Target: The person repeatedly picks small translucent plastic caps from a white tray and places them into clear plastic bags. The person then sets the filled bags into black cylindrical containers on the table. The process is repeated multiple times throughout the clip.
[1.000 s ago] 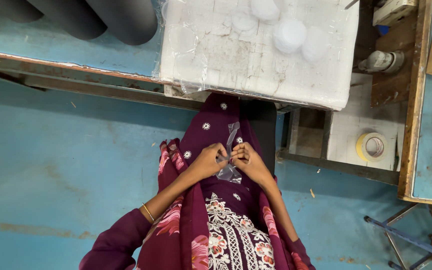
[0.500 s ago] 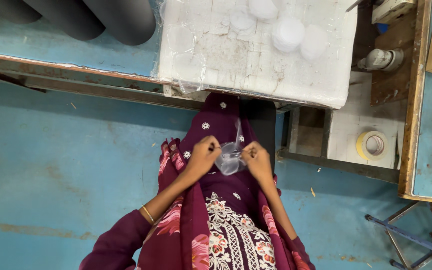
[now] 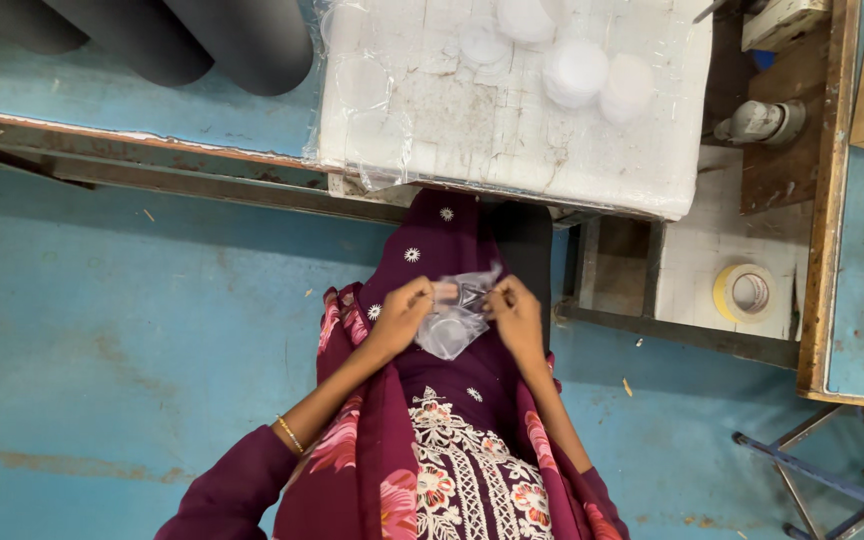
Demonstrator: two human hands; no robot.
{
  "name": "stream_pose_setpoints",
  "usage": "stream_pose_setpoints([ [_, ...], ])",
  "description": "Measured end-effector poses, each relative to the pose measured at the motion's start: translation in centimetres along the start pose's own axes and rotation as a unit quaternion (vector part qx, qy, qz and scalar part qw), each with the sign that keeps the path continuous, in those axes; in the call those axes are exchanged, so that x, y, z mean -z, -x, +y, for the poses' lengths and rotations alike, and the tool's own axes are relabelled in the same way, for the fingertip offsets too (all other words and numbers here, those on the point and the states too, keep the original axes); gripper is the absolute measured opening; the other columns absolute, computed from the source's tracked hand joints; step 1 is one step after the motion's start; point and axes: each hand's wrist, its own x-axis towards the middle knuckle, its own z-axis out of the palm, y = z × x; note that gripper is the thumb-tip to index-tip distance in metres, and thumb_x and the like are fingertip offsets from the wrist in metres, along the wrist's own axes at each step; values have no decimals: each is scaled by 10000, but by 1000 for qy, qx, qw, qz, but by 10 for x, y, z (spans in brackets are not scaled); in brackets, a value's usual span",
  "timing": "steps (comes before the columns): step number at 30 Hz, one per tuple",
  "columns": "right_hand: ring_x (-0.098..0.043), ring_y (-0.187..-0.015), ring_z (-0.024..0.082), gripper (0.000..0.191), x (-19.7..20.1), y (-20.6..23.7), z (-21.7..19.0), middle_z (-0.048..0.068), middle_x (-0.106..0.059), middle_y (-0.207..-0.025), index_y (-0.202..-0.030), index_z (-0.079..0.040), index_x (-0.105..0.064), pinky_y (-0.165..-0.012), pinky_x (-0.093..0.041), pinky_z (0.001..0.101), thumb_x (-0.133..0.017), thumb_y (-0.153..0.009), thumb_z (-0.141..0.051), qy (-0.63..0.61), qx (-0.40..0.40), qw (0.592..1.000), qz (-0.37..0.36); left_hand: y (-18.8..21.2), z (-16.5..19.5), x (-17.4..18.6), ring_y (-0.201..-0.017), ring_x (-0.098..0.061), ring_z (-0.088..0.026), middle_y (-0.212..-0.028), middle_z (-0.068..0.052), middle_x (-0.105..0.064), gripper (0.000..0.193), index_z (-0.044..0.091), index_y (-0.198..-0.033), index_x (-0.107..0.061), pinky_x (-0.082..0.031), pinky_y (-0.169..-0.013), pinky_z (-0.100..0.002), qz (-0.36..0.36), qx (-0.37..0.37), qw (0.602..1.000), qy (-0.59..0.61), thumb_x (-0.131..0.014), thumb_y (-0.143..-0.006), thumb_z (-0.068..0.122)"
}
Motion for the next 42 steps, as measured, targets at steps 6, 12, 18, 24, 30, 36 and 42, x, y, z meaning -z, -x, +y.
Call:
stream_pose_setpoints([
  [6, -684, -822, 133, 139, -5, -1, 0, 95, -690, -1032, -771, 4, -521, -729, -599, 268, -554, -901, 41, -70, 32, 997, -13, 1, -3, 3, -1075, -611, -170, -1124, -172, -653, 94, 65, -969, -453, -518, -865, -289, -38, 17, 993, 112, -522, -919, 27],
  [12, -668, -895, 141, 180, -5, -3, -5, 111, -662, -1065, -769, -10, -512, -785, -582, 276, -546, -939, 40, -122, 68, 987, -82, -12, 14, -4, -1130, -679, -195, -1211, -132, -705, 502, 69, -1386, -433, -536, -936, -296, 14, -1, 999, 49, -657, -943, 144],
  [18, -636, -871, 102, 162, -10, 3, -17, 78, -635, -1021, -1001, -51, -508, -730, -542, 248, -638, -910, -22, -94, 49, 991, -85, -24, 23, -13, -886, -764, -136, -963, -103, -798, 194, -22, -1076, -740, -603, -801, -267, 83, -48, 995, -14, -691, -954, 120],
  [24, -606, -750, 94, 273, -12, 12, -36, 59, -621, -928, -1048, -33, -572, -633, -514, 238, -765, -877, -124, 81, 87, 991, -61, -20, 33, -13, -807, -764, -115, -869, -99, -795, 169, -40, -998, -741, -598, -711, -254, 79, -45, 995, -40, -722, -922, 110],
  [30, -561, -710, 101, 114, -2, 11, -33, 47, -592, -891, -912, 12, -629, -630, -458, 248, -647, -978, -80, 86, 139, 986, -42, -21, 29, -8, -819, -747, -103, -866, -90, -787, 116, -39, -950, -706, -592, -698, -239, 59, -25, 998, -3, -672, -945, 72],
  [36, -597, -779, 95, 172, 8, 5, -27, 42, -637, -900, -854, 16, -639, -722, -487, 236, -569, -1001, -38, -78, 105, 991, -40, -20, 22, -3, -826, -753, -118, -887, -111, -801, 123, -58, -919, -710, -580, -725, -241, 75, -18, 996, 50, -635, -966, 29],
  [42, -599, -867, 95, 148, 4, 8, -48, 53, -607, -1000, -1002, -8, -559, -748, -498, 239, -652, -889, 13, -34, 117, 991, -58, -21, 42, -4, -869, -768, -123, -934, -95, -781, 105, -43, -981, -674, -637, -742, -246, 35, -11, 996, 80, -607, -971, 37],
])
